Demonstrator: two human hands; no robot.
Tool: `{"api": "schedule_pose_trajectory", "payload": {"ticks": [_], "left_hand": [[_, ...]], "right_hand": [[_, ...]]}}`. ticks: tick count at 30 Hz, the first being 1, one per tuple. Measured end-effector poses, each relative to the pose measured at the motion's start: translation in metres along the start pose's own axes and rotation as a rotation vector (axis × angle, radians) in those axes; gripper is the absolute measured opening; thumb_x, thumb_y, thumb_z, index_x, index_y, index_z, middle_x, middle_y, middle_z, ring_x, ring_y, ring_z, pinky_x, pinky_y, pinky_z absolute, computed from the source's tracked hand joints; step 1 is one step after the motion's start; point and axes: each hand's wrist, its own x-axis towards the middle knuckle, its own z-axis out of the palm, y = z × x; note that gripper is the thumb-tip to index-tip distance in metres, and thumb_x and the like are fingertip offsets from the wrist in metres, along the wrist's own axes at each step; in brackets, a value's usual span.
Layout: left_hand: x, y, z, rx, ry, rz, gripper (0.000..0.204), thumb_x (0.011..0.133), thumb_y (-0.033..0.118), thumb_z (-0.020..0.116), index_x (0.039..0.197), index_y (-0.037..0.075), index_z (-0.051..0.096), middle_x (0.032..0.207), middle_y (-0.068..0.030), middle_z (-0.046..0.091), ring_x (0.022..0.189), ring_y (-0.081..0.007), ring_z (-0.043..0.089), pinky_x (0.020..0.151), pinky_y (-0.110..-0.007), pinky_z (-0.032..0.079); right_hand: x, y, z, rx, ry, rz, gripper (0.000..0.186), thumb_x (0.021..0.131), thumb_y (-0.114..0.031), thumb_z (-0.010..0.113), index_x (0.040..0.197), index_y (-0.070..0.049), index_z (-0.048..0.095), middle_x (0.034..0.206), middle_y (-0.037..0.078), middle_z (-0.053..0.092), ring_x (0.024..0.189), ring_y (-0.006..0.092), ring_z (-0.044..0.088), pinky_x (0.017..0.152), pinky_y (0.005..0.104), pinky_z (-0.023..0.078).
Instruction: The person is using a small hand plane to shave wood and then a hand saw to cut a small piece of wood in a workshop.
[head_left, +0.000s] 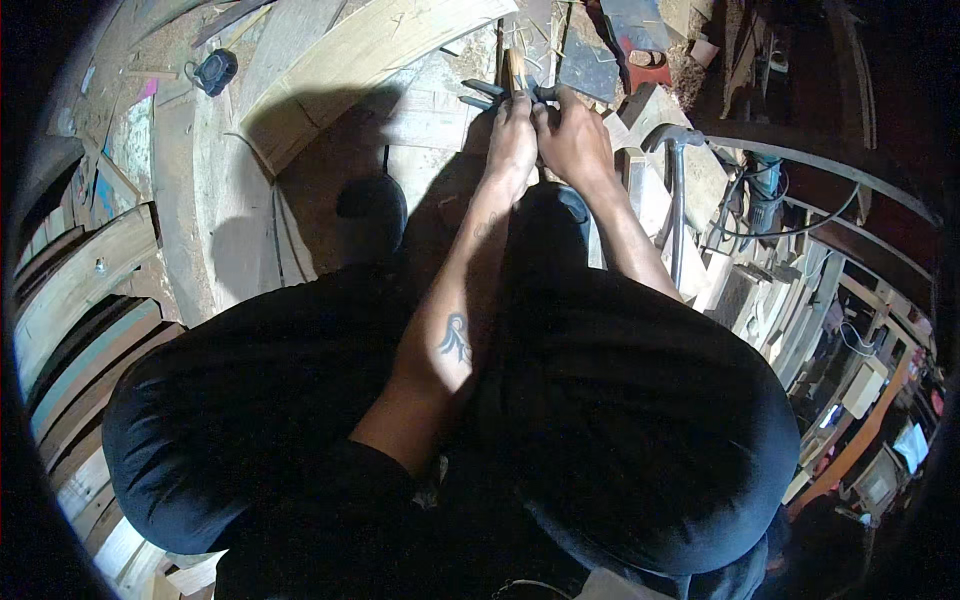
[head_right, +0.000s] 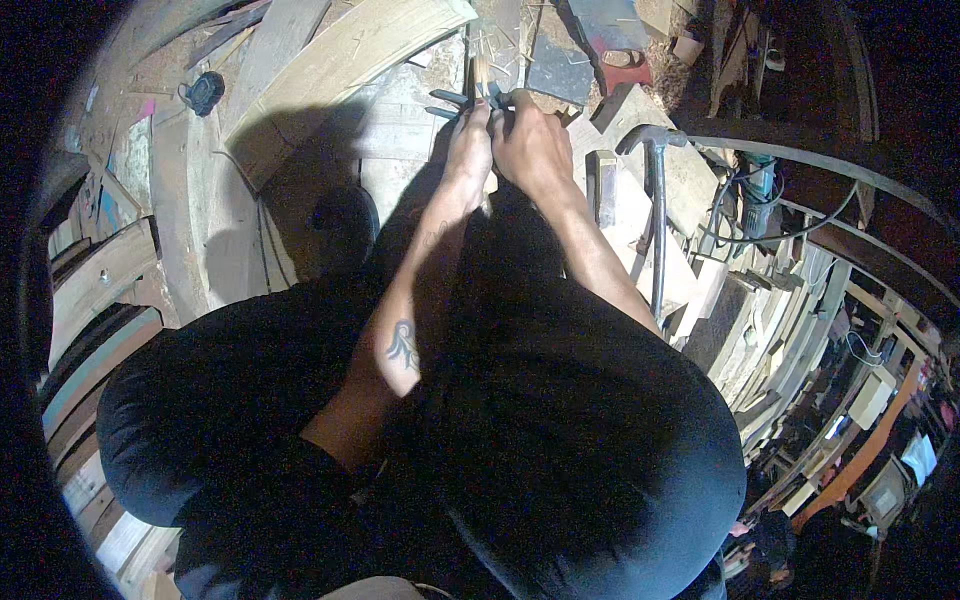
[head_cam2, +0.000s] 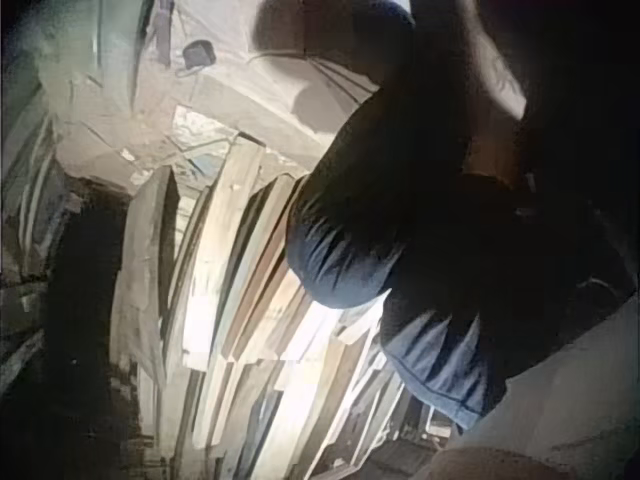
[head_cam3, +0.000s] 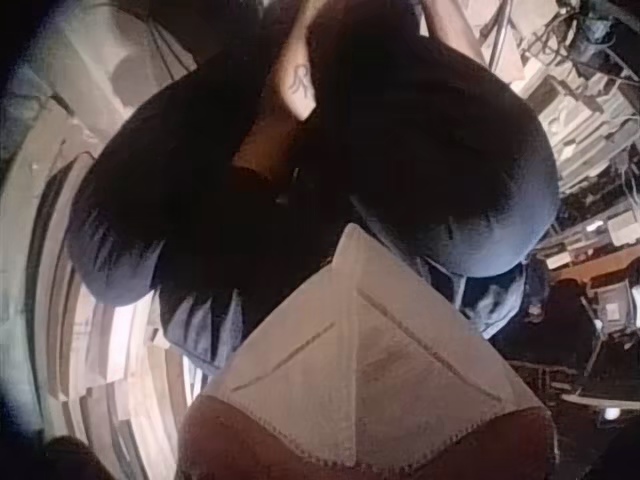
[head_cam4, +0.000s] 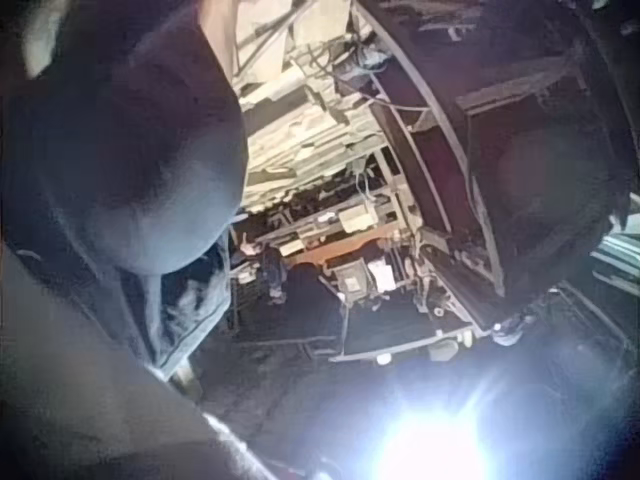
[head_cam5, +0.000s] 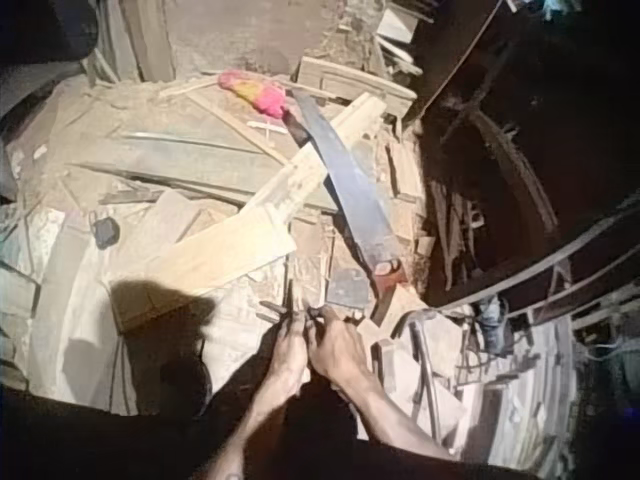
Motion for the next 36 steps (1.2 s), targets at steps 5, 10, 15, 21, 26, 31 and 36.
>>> {"api": "schedule_pose_trajectory", "payload": {"ticks": [5, 10, 15, 21, 26, 31, 36], "left_hand": [[0.004, -0.001, -0.003, -0.007, 0.008, 0.030, 0.043, 0.107, 0.035, 0.043, 0.126, 0.000, 0.060, 0.116, -0.0069, 0.065, 0.107, -0.0169, 0.059, 0.097, -0.032, 0.045], [0.004, -0.002, -0.004, 0.135, -0.002, 0.067, 0.058, 0.106, 0.043, 0.040, 0.134, -0.006, 0.053, 0.127, -0.0259, 0.062, 0.118, -0.0362, 0.061, 0.098, -0.041, 0.048], [0.007, 0.003, 0.003, 0.215, 0.028, 0.025, 0.044, 0.108, 0.033, 0.041, 0.128, -0.002, 0.058, 0.115, -0.0120, 0.065, 0.102, -0.0177, 0.060, 0.090, -0.031, 0.047], [0.016, 0.002, -0.017, 0.215, 0.035, 0.099, 0.060, 0.106, 0.046, 0.039, 0.137, -0.004, 0.049, 0.115, -0.0243, 0.065, 0.098, -0.0336, 0.068, 0.083, -0.042, 0.054], [0.011, 0.002, -0.002, 0.110, -0.058, -0.007, 0.042, 0.108, 0.039, 0.037, 0.126, 0.003, 0.050, 0.089, -0.0114, 0.058, 0.065, -0.0190, 0.058, 0.052, -0.033, 0.050], [-0.013, -0.002, 0.003, -0.276, -0.147, -0.222, 0.022, 0.109, 0.030, 0.039, 0.113, 0.010, 0.044, 0.071, -0.0006, 0.042, 0.049, -0.0093, 0.037, 0.039, -0.025, 0.032], [-0.007, 0.011, -0.003, -0.233, -0.121, -0.180, 0.026, 0.108, 0.035, 0.043, 0.115, 0.011, 0.048, 0.072, 0.0001, 0.044, 0.050, -0.0082, 0.038, 0.040, -0.025, 0.034]], "right_hand": [[0.003, -0.010, -0.004, -0.002, -0.001, -0.013, 0.034, 0.095, -0.025, 0.061, 0.119, -0.002, 0.063, 0.099, 0.029, 0.070, 0.100, 0.0463, 0.067, 0.087, 0.0509, 0.053], [0.009, -0.010, -0.003, -0.033, 0.033, -0.066, 0.030, 0.095, -0.023, 0.059, 0.115, -0.002, 0.066, 0.095, 0.030, 0.071, 0.096, 0.0466, 0.069, 0.085, 0.0523, 0.053], [0.013, 0.002, 0.000, -0.088, 0.074, -0.109, 0.033, 0.092, -0.024, 0.063, 0.115, -0.002, 0.065, 0.091, 0.031, 0.070, 0.094, 0.0465, 0.069, 0.084, 0.0533, 0.053], [0.017, -0.020, 0.003, -0.046, 0.028, -0.098, 0.031, 0.095, -0.025, 0.060, 0.118, -0.006, 0.067, 0.094, 0.032, 0.068, 0.098, 0.0492, 0.065, 0.088, 0.0548, 0.051], [0.030, 0.006, 0.005, 0.176, 0.070, -0.017, 0.037, 0.099, -0.027, 0.058, 0.117, 0.004, 0.066, 0.111, 0.031, 0.069, 0.100, 0.0453, 0.070, 0.092, 0.0470, 0.052], [0.042, 0.033, -0.011, 0.816, -0.128, 0.302, 0.038, 0.101, -0.025, 0.057, 0.124, 0.005, 0.065, 0.078, 0.005, 0.064, 0.061, 0.0094, 0.056, 0.052, 0.0271, 0.043], [0.019, 0.024, -0.027, 0.311, -0.033, 0.025, 0.037, 0.100, -0.026, 0.056, 0.128, -0.004, 0.066, 0.100, 0.023, 0.073, 0.100, 0.0308, 0.070, 0.093, 0.0398, 0.052]]}}
